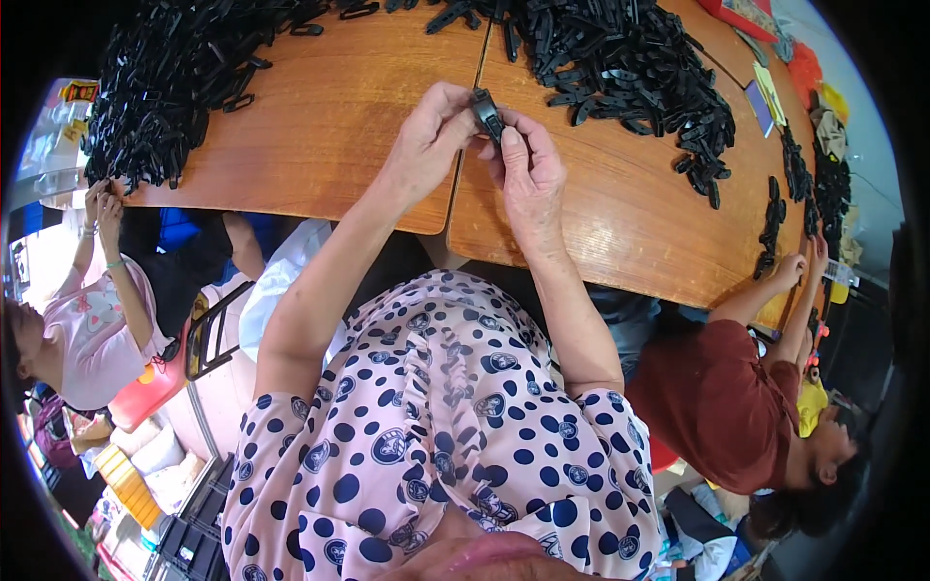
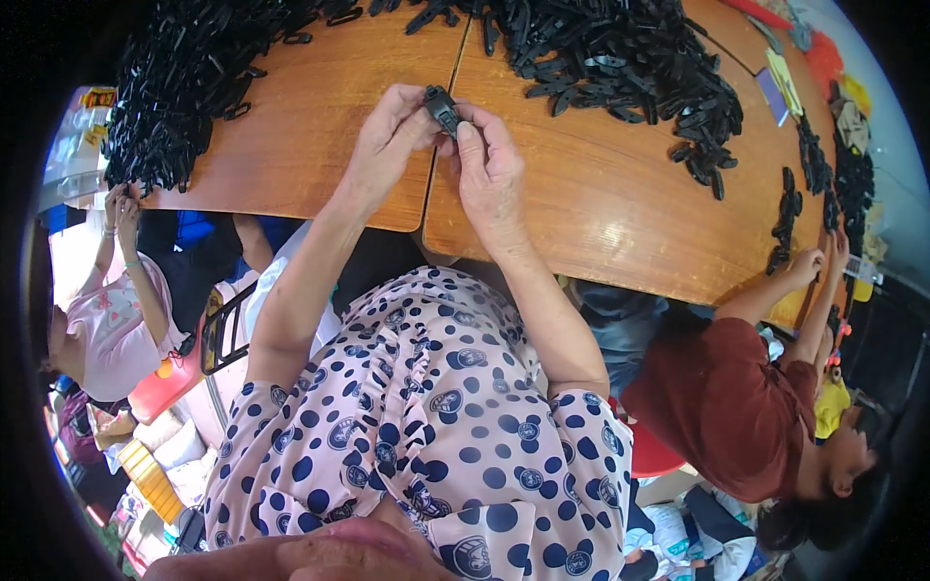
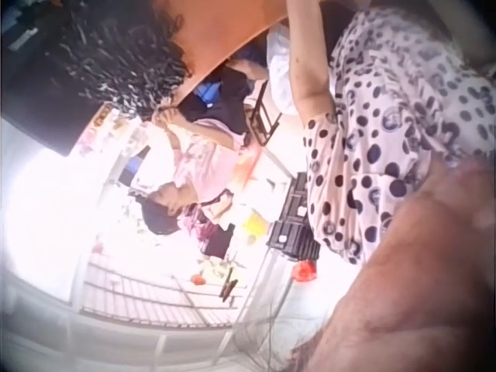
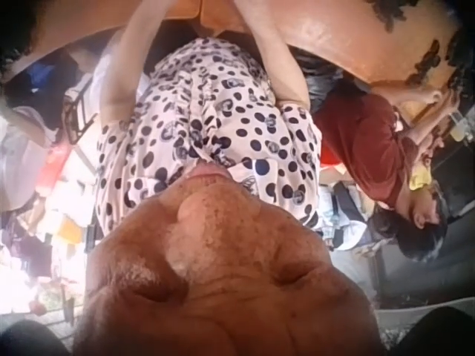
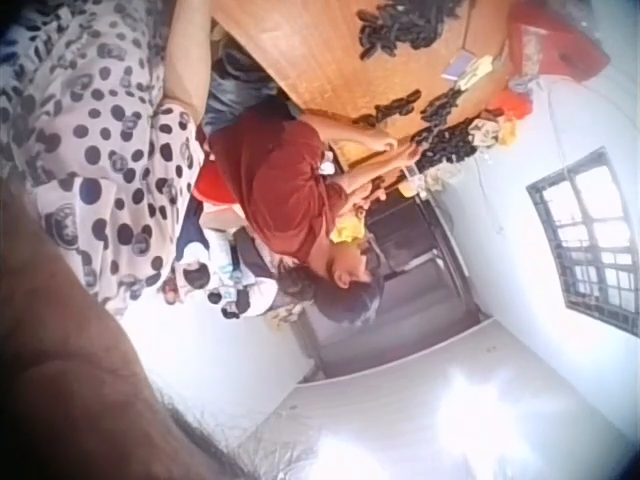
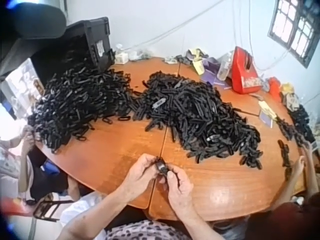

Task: The person sorts and assembles small black plastic components by hand at a workstation.

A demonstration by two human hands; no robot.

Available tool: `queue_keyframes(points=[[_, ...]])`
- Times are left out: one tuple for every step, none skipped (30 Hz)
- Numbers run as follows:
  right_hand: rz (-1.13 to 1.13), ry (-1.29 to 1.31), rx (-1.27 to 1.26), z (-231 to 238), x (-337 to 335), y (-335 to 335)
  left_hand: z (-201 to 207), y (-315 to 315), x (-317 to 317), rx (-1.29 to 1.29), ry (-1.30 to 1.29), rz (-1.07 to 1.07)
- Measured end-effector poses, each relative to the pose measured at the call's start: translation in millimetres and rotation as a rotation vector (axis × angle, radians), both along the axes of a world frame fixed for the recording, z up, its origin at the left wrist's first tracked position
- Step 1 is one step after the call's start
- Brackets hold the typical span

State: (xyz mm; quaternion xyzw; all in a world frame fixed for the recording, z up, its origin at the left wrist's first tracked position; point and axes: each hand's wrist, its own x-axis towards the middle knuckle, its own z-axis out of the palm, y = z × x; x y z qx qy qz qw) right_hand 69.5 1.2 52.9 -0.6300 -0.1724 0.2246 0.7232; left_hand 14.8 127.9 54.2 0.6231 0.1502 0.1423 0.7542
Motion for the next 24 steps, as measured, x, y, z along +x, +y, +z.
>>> queue_keyframes(points=[[-0.023,-0.014,0.006,0.4,-1.9,1.0,0.8,-2.3,-4.3,-0.001,-0.007,0.004],[-0.020,-0.020,0.005,0.6,-3.3,1.8,-0.1,-5.1,-8.3,-0.040,-0.044,0.018],[-0.021,-0.023,-0.003,0.3,-4.4,2.5,-1.4,-7.1,-10.4,-0.078,-0.080,0.031],[-0.026,-0.025,-0.013,-1.7,-5.6,2.4,-4.2,-9.1,-10.3,-0.080,-0.083,0.032],[-0.026,-0.027,-0.015,-5.0,-6.1,2.6,-7.0,-11.3,-9.1,-0.107,-0.074,0.072],[-0.040,-0.177,-0.054,-9.2,-6.0,2.8,-8.8,-13.1,-8.0,-0.134,-0.065,0.111],[-0.055,-0.326,-0.092,-11.3,-5.2,3.1,-7.3,-14.8,-7.5,-0.134,-0.064,0.110],[-0.057,-0.325,-0.093,-12.1,-4.0,2.2,-4.6,-16.9,-7.5,-0.158,-0.057,0.119],[-0.062,-0.432,-0.128,-12.7,-1.8,0.5,-3.4,-18.1,-6.6,-0.182,-0.048,0.128],[-0.063,-0.539,-0.161,-12.6,0.2,-0.3,-4.7,-17.1,-6.0,-0.182,-0.045,0.127],[-0.065,-0.535,-0.162,-9.5,2.7,-2.9,-6.5,-15.2,-5.5,-0.116,-0.050,0.121],[-0.021,-0.593,-0.254,-2.9,5.2,-6.4,-8.2,-12.9,-5.0,-0.050,-0.055,0.113],[0.018,-0.650,-0.350,0.8,8.4,-9.9,-8.9,-10.4,-3.3,-0.051,-0.051,0.102],[0.009,-0.645,-0.355,-0.8,11.6,-11.6,-9.1,-6.5,-2.2,-0.049,-0.041,0.088],[0.079,-0.474,-0.274,-3.7,15.3,-12.8,-9.1,-3.6,0.1,-0.047,-0.031,0.075],[0.144,-0.303,-0.189,-7.9,19.2,-12.9,-8.6,-2.0,2.7,-0.047,-0.025,0.063],[0.096,-0.356,-0.142,-18.6,23.2,-8.9,-7.2,-1.6,4.5,-0.011,-0.007,0.050],[0.086,-0.348,-0.143,-21.0,24.9,-9.9,-4.9,-2.3,6.6,0.025,0.011,0.038],[0.136,-0.131,-0.128,-19.3,24.4,-9.9,-0.6,-4.9,7.9,0.032,0.009,0.013],[0.185,0.086,-0.110,-18.5,24.0,-10.3,0.6,-4.6,10.4,0.032,0.016,0.008],[0.181,0.093,-0.109,-19.2,24.2,-10.4,1.1,-3.5,12.9,-0.064,0.003,-0.007],[0.156,0.095,-0.111,-19.7,24.8,-9.7,1.4,-2.0,15.1,-0.153,-0.009,-0.014],[0.132,0.095,-0.113,-20.0,25.0,-9.2,1.2,-1.2,18.2,-0.146,-0.002,-0.008],[0.138,0.101,-0.106,-19.9,26.5,-13.0,1.3,-0.8,21.4,-0.129,0.028,-0.041]])
